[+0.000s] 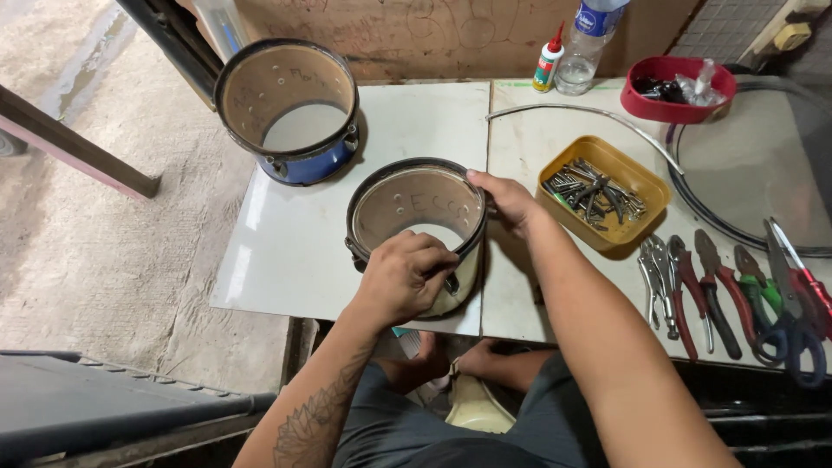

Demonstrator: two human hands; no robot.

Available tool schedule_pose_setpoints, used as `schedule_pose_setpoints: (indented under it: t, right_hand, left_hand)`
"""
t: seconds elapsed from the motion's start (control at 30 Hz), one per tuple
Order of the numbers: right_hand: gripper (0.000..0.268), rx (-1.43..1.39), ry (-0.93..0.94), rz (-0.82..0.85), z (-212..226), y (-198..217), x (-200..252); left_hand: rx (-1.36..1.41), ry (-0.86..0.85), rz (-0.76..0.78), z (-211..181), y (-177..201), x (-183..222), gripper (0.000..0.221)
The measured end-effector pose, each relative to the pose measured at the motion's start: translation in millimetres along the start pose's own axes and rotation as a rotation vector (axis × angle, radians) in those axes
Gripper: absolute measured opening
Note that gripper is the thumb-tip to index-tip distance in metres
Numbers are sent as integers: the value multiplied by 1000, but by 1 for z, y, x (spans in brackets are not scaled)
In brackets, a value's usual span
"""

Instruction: Repairing a drum by assembling and attaching hardware components to the shell

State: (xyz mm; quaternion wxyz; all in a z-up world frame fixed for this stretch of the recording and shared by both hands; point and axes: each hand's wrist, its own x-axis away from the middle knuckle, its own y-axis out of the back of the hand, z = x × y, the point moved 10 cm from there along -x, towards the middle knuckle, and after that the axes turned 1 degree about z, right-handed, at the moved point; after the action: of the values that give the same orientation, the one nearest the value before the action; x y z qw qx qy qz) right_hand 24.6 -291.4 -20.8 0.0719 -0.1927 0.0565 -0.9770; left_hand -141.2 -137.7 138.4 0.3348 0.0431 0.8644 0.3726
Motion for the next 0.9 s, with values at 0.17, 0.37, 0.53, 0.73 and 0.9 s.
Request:
schedule_pose_setpoints:
  t: [0.17,0.37,0.53,0.73,0.9]
  right_hand:
    - [45,-232,12,57,-11,-15,-5]
    - [35,-293,49,9,4,-19,17]
    - [30,-317,74,2,-1,-14,6]
    - [29,-210,126,-5,-3,-10,-2]
    - [25,-216,141,-24,3,-17,7]
  left_hand:
    - [-12,-23,-11,1,0,-1,8]
    - [-6,-17,2,-5,5,-3,6]
    - [-2,-23,-6,-7,6,-4,5]
    - [-18,-68,-99,-14,13,0,6]
    - [-129,-119,-199,-29,21,7,8]
